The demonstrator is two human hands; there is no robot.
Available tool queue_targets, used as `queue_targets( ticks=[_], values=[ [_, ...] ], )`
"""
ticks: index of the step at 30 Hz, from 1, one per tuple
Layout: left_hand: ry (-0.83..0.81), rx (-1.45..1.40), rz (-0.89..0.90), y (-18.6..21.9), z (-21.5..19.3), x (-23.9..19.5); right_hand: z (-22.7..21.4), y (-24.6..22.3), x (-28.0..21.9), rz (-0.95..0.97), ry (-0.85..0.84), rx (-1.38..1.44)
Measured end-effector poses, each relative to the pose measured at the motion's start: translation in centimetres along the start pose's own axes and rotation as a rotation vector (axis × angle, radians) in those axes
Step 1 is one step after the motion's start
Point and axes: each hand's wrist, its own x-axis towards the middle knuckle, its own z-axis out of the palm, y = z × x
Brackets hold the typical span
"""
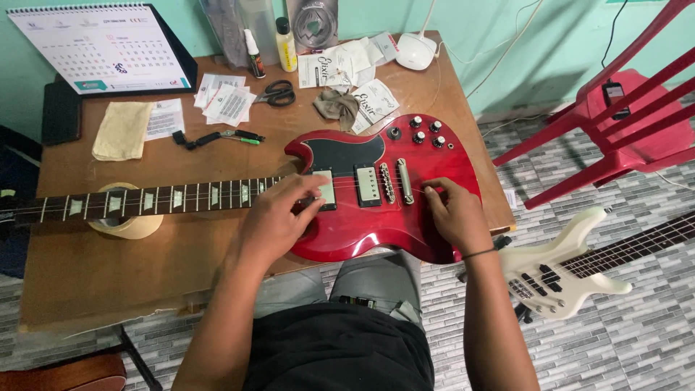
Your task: The person replaces strings on a red electric guitar. They thread a new string through the bridge, cut the excess with a wire cutter, and wind the string onto the tuning peg at the headstock.
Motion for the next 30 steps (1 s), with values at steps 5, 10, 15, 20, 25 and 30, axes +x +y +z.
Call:
queue_targets(
  ticks=[5,10,15,20,25,30],
  values=[
    [0.003,-0.679,-0.204,-1.2,2.7,-1.1,-0.3,-1.7,1.1,-0.061,-0.074,0.119],
    [-0.035,-1.317,-0.151,-2.3,8.2,-1.4,0.1,-1.0,0.7,-0.059,0.013,0.153],
    [-0.203,-0.508,-0.185,3.2,7.3,1.0,2.0,0.6,1.2,-0.008,0.156,0.201],
    [-0.314,0.311,-0.183,5.1,10.1,2.6,2.7,0.9,0.4,-0.105,0.244,0.243],
    [-0.211,0.519,-0.121,3.0,15.2,2.4,2.9,1.4,0.4,-0.135,0.273,0.269],
    [-0.299,0.539,-0.175,3.3,16.0,2.6,2.6,1.1,0.3,-0.14,0.275,0.276]
  ],
)
